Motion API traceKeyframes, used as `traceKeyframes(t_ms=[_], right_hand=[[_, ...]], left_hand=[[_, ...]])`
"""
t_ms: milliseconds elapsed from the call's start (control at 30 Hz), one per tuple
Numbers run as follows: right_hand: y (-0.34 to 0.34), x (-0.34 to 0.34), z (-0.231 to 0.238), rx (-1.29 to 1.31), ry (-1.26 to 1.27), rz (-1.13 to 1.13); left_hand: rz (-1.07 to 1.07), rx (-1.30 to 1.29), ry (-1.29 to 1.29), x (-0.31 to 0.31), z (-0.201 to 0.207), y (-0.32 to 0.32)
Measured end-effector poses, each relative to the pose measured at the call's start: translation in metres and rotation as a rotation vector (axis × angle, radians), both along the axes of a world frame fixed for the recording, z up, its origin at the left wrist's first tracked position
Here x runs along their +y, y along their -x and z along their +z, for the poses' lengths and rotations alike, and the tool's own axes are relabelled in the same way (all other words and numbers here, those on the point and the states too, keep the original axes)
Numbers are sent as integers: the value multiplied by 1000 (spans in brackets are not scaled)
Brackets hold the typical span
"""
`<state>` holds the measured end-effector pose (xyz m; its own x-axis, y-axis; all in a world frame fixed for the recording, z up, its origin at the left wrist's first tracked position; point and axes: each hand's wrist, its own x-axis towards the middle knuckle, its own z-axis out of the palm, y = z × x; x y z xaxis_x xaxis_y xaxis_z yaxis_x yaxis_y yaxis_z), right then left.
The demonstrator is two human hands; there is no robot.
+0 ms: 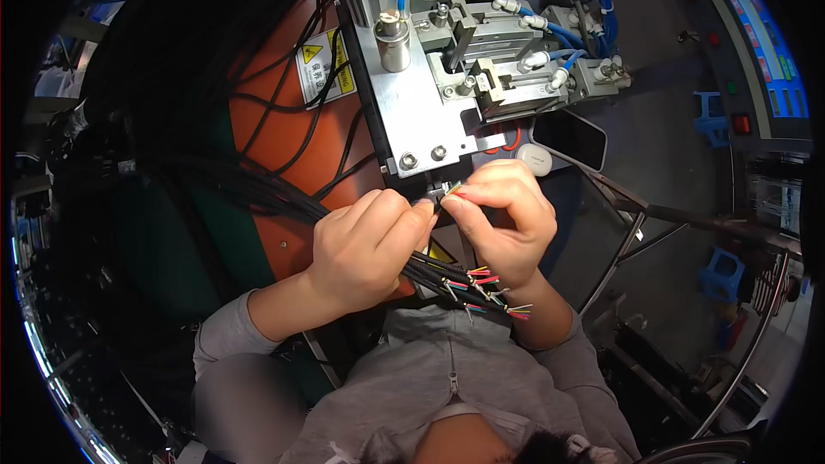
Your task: The person assembles electrical cables by inserting stripped wire ends into a crimping machine. They handle bundles of black cables, strip the ends, and feed them into the machine to attach connectors. The person also organizes the finished cables on a nearby rack.
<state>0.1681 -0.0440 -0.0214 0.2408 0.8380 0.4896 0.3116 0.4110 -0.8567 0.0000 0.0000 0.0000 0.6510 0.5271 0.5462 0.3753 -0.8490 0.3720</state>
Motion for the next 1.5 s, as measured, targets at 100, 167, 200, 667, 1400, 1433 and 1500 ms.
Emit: traceKeyframes(t_ms=[100, 167, 200, 667, 1400, 1433, 1500], right_hand=[[-3, -1, 6, -256, -67, -75], [-14, -1, 12, -251, 73, 25], [-19, -1, 13, -144, 202, 117], [-17, 2, -14, -348, 242, 13], [-15, 6, -30, -240, 104, -39], [-15, 6, -32, -219, 118, -31], [-16, 7, -30, -205, 126, -24]], left_hand=[[28, 41, -119, 1, 0, -2], [23, 59, -167, 3, 2, -2], [8, 69, -162, 3, 3, -2], [54, 334, -133, -9, -6, -9], [56, 329, -100, -7, -2, -12], [65, 336, -77, -7, -1, -12], [55, 319, -79, -7, -5, -11]])
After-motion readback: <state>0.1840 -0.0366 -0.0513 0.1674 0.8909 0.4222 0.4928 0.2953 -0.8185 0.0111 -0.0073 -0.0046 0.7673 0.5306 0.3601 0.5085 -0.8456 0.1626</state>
